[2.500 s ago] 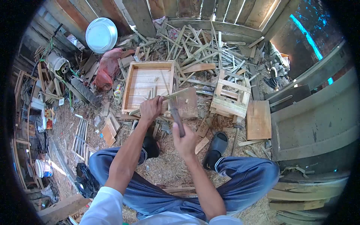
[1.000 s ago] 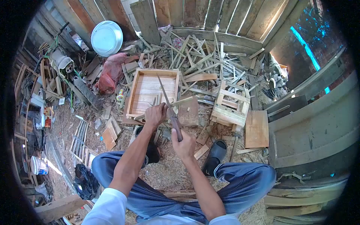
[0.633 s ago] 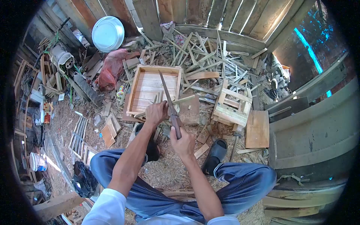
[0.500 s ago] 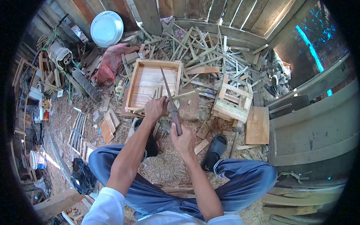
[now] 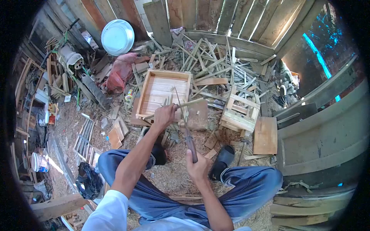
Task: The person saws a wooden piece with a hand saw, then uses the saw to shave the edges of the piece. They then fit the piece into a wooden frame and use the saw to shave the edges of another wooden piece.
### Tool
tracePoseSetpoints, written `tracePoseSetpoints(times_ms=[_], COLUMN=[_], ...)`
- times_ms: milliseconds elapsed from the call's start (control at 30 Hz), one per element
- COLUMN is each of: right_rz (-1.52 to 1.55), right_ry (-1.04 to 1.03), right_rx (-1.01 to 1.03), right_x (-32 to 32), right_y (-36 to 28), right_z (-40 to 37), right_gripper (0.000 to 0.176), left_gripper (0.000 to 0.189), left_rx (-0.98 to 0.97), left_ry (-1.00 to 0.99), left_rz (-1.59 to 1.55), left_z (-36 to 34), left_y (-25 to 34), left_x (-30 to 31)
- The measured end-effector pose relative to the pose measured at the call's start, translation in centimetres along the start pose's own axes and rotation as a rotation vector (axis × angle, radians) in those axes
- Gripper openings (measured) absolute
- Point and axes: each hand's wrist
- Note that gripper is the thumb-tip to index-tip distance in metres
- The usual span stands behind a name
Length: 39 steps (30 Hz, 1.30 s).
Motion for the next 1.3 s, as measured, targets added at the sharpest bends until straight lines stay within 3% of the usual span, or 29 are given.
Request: tracePoseSetpoints(times_ms=[367,500,567,667,767,833,1033,1133,1300], right_rz=[0.038,0.079,0.072,0.053,0.022,0.208,0.335,0.694,0.321], right_ry=[-0.118,-0.119,-0.122,-0.09,-0.066,-0.066,-0.136,-0.081,-0.007], right_rx=[-0.035,-0.079,-0.085,-0.072,-0.02,-0.118,-0.251,-0.315,-0.141], right_x=[0.8,0.8,0.5,-0.5,-1.2,-0.9,1.4,2.5,0.3], right_y=[2.2,3.3,3.8,4.5,5.0,5.0,5.1,4.5,5.6], right_z=[-1.4,-1.5,-1.5,-2.0,-2.4,-2.4,-1.5,-1.3,1.7], right_gripper=[0.034,0.033,0.033,0.033,0.035,0.039,0.041,0.04,0.041], left_gripper=[0.018,0.022,0.032,0.038,0.038,0.037,0.042,0.038,0.036], left_rx=[-0.098,-0.096,0.064,0.216,0.225,0.237,0.21,0.232,0.222], left_ry=[-0.021,0.013,-0.186,-0.226,-0.215,-0.232,-0.138,-0.112,-0.123], left_rz=[0.106,0.011,0.001,-0.1,-0.178,-0.13,-0.079,-0.058,-0.051], left_z=[-2.1,-1.5,-0.8,-0.1,-0.2,-0.5,-0.7,-0.6,-0.7], left_y=[0.4,0.6,0.9,1.1,-0.1,0.5,0.9,0.7,1.1], left_x=[-1.3,-0.5,0.6,0.6,-0.5,-0.4,-0.5,-0.5,-0.3])
Point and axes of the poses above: each hand's wrist, its own z-axis towards the middle knuckle, its own x-axis out of the back of the hand, y = z × x, and after that the axes turned 2 degrees about -y, right-handed
